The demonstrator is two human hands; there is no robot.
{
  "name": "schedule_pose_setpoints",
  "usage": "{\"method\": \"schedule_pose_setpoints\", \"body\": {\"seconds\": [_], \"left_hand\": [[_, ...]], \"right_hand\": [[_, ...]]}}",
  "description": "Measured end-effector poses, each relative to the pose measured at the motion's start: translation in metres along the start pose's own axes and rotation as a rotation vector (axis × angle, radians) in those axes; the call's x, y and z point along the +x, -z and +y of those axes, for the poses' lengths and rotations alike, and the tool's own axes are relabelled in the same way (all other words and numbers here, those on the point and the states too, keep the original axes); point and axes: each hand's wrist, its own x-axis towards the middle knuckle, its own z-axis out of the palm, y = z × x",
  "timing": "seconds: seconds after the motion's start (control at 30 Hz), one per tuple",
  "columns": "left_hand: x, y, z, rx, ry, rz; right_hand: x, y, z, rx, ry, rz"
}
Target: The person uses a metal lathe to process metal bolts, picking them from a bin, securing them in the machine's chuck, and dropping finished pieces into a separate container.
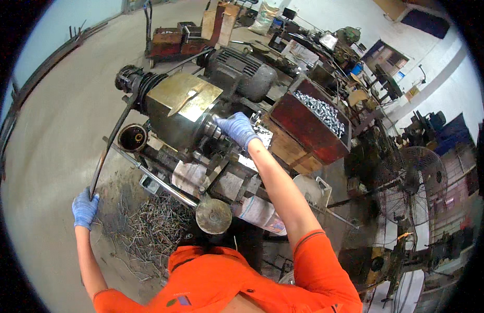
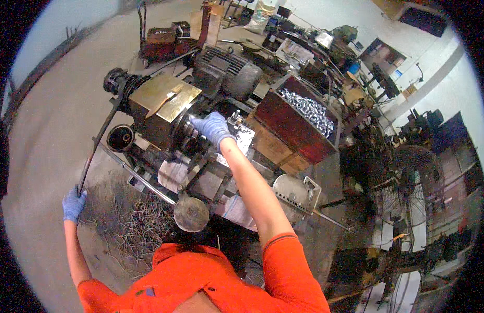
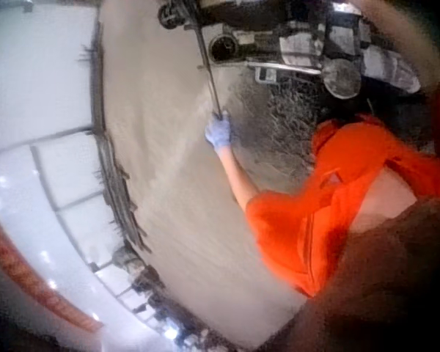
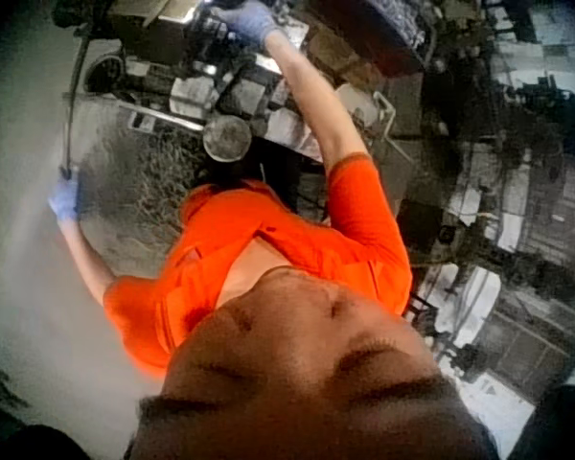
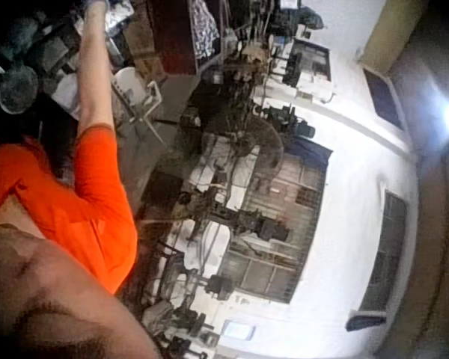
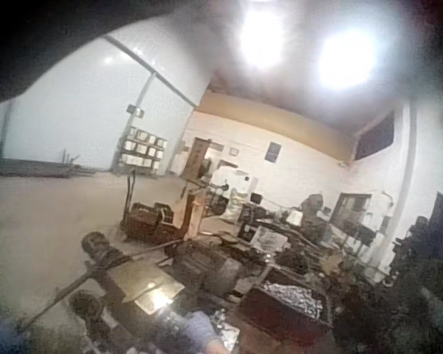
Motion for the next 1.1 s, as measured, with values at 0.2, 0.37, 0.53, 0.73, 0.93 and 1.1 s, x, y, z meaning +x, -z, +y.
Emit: {"method": "schedule_pose_setpoints", "body": {"seconds": [0.2, 0.37, 0.53, 0.73, 0.93, 1.1], "left_hand": [[0.000, -0.009, -0.004, 0.037, -0.012, 0.024], [0.045, -0.020, -0.034, 0.272, -0.249, 0.214], [0.134, -0.024, -0.117, 0.382, -0.313, 0.335], [0.154, 0.005, -0.087, 0.495, -0.223, 0.143], [0.126, -0.007, 0.024, -0.040, -0.379, 0.708], [0.091, -0.166, 0.085, -0.294, -0.186, -0.174]], "right_hand": [[0.001, -0.010, 0.002, -0.047, 0.063, 0.070], [0.006, -0.020, 0.026, -0.016, 0.089, 0.082], [-0.009, -0.015, 0.008, -0.001, 0.078, 0.117], [-0.016, -0.009, 0.012, -0.025, 0.181, 0.174], [-0.057, 0.042, 0.044, 0.010, 0.378, 0.457], [-0.138, 0.095, 0.109, 0.034, 0.202, 0.533]]}}
